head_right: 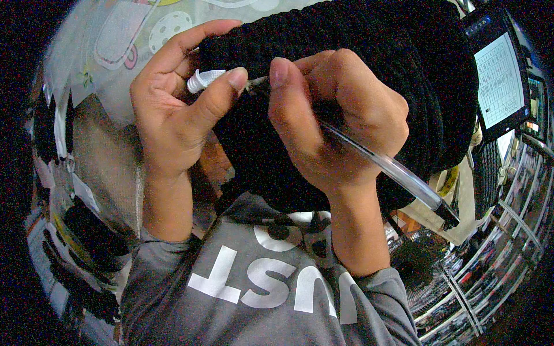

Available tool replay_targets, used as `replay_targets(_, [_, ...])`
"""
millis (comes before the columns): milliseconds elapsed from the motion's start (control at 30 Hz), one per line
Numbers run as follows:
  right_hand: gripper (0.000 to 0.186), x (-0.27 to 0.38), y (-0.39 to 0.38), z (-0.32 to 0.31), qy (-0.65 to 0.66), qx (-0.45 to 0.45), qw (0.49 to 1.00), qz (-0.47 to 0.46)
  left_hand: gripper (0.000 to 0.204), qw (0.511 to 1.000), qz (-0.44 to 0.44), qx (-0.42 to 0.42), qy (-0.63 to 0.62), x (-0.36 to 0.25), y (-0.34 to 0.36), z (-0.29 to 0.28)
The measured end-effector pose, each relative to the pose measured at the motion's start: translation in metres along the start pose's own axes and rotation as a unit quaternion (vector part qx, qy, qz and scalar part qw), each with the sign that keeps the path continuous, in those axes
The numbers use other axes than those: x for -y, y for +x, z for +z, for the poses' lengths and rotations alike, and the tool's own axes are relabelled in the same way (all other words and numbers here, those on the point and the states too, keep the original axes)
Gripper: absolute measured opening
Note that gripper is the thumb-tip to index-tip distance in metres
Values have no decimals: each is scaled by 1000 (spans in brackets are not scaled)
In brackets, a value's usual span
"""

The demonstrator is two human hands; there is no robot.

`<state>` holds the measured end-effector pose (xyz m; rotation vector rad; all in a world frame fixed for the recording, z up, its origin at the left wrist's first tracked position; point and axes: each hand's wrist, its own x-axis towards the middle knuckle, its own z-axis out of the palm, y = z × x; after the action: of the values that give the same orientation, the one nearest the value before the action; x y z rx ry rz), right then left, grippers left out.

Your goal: The person labels white and black clothing items at a desk. They use a pen to write on small tags, attach the tags to the garments, and handle various plastic packaging sheets and cardboard pieces on the cluttered workspace.

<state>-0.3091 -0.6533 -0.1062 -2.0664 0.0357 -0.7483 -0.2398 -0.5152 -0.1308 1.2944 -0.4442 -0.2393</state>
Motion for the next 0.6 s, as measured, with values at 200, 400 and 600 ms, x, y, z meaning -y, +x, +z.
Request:
replay_targets(200, [30,4,0,-2,-36,8,999,26,38,999,-11,31,34,-5,2,-5])
replay_targets(400, [30,1,0,-2,-42,4,999,26,38,998,5,26,51,2,0,-6])
replay_targets(600, [29,4,1,-3,-28,14,999,29,38,1000,8,7,1,2,0,0])
